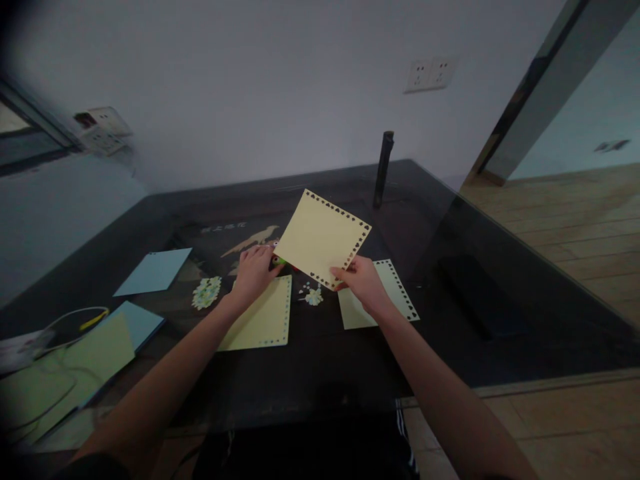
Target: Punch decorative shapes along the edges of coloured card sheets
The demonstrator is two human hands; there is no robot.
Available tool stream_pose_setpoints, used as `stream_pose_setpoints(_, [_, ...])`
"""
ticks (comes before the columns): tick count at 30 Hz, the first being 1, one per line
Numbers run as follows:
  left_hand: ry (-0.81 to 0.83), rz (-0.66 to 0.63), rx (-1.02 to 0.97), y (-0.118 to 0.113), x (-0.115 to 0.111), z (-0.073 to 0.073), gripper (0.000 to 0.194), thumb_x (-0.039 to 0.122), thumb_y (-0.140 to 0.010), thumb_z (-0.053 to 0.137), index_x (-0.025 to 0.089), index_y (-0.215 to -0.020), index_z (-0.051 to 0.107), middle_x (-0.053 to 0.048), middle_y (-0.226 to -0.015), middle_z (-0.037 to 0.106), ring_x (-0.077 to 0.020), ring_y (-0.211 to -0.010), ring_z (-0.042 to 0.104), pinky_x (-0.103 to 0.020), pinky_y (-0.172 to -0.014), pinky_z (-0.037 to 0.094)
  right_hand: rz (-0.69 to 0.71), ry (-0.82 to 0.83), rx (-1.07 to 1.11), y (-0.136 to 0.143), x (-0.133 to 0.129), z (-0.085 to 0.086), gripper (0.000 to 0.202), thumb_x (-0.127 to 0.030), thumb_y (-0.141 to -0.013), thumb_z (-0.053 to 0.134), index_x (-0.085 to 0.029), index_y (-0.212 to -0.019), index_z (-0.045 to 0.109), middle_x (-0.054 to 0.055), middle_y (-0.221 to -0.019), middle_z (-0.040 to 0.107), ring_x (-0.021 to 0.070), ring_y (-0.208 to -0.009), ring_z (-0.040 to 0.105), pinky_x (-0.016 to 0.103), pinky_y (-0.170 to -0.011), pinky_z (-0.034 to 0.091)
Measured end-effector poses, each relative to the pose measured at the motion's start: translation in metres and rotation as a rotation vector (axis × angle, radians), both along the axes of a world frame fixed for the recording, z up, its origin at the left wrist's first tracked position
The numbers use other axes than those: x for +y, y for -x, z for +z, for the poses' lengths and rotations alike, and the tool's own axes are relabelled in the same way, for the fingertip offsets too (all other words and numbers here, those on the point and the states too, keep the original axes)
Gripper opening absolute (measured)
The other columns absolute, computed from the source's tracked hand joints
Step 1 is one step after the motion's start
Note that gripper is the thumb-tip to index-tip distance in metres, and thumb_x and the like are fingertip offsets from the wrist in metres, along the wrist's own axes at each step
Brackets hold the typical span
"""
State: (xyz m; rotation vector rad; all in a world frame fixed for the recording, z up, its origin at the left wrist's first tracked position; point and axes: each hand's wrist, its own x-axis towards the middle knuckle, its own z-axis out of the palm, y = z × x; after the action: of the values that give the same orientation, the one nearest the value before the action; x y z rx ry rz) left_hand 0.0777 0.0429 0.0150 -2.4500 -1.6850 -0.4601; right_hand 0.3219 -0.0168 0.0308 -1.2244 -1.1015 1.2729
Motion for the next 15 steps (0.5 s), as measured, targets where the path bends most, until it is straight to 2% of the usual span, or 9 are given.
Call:
stream_pose_setpoints(3, [0.052, 0.005, -0.189, 0.004, -0.010, 0.008, 0.020, 0.027, -0.083, 0.056, 0.017, -0.099, 0.056, -0.011, -0.098, 0.064, -0.0284, -0.100, 0.055, -0.043, -0.087, 0.042, 0.006, 0.006, 0.016, 0.001, -0.001, 0.001, 0.032, -0.034, -0.059, 0.073, -0.015, -0.082, 0.065, 0.007, -0.077, 0.069, 0.0157, -0.062, 0.061, 0.030, -0.052, 0.055])
stream_pose_setpoints(6, [0.202, -0.049, -0.591, 0.004, -0.023, 0.010, 0.030, 0.028, -0.080, 0.059, 0.018, -0.108, 0.052, -0.008, -0.100, 0.064, -0.0210, -0.089, 0.061, -0.036, -0.079, 0.049, 0.025, 0.013, 0.030, 0.002, -0.002, 0.001, 0.032, -0.036, -0.060, 0.071, -0.014, -0.083, 0.064, 0.006, -0.073, 0.067, 0.0149, -0.060, 0.060, 0.030, -0.052, 0.055])
stream_pose_setpoints(9, [0.429, -0.109, -0.983, -0.003, -0.041, 0.010, 0.046, 0.029, -0.075, 0.064, 0.018, -0.117, 0.047, -0.007, -0.104, 0.061, -0.0168, -0.085, 0.063, -0.033, -0.077, 0.052, 0.044, 0.022, 0.024, 0.004, -0.003, 0.001, 0.031, -0.037, -0.063, 0.069, -0.015, -0.085, 0.063, 0.006, -0.075, 0.067, 0.0149, -0.062, 0.060, 0.030, -0.053, 0.055])
stream_pose_setpoints(11, [0.619, -0.116, -1.148, -0.009, -0.054, 0.011, 0.052, 0.029, -0.075, 0.065, 0.020, -0.123, 0.046, -0.007, -0.108, 0.059, -0.0152, -0.082, 0.064, -0.035, -0.080, 0.053, 0.057, 0.034, 0.034, 0.006, -0.004, 0.001, 0.030, -0.036, -0.065, 0.068, -0.016, -0.086, 0.062, 0.006, -0.077, 0.067, 0.0153, -0.063, 0.061, 0.030, -0.054, 0.055])
stream_pose_setpoints(13, [0.790, -0.146, -1.269, -0.015, -0.066, 0.012, 0.048, 0.030, -0.077, 0.064, 0.021, -0.122, 0.049, -0.007, -0.112, 0.058, -0.0153, -0.085, 0.065, -0.036, -0.084, 0.052, 0.072, 0.054, 0.065, 0.008, -0.005, 0.001, 0.030, -0.035, -0.065, 0.068, -0.016, -0.087, 0.061, 0.006, -0.076, 0.066, 0.0155, -0.063, 0.061, 0.031, -0.057, 0.056])
stream_pose_setpoints(15, [0.919, -0.165, -1.353, -0.019, -0.075, 0.011, 0.036, 0.029, -0.077, 0.066, 0.020, -0.111, 0.056, -0.006, -0.111, 0.058, -0.0157, -0.087, 0.065, -0.035, -0.086, 0.051, 0.084, 0.078, 0.099, 0.010, -0.005, 0.002, 0.030, -0.035, -0.065, 0.069, -0.016, -0.087, 0.060, 0.006, -0.077, 0.067, 0.0152, -0.063, 0.062, 0.031, -0.059, 0.057])
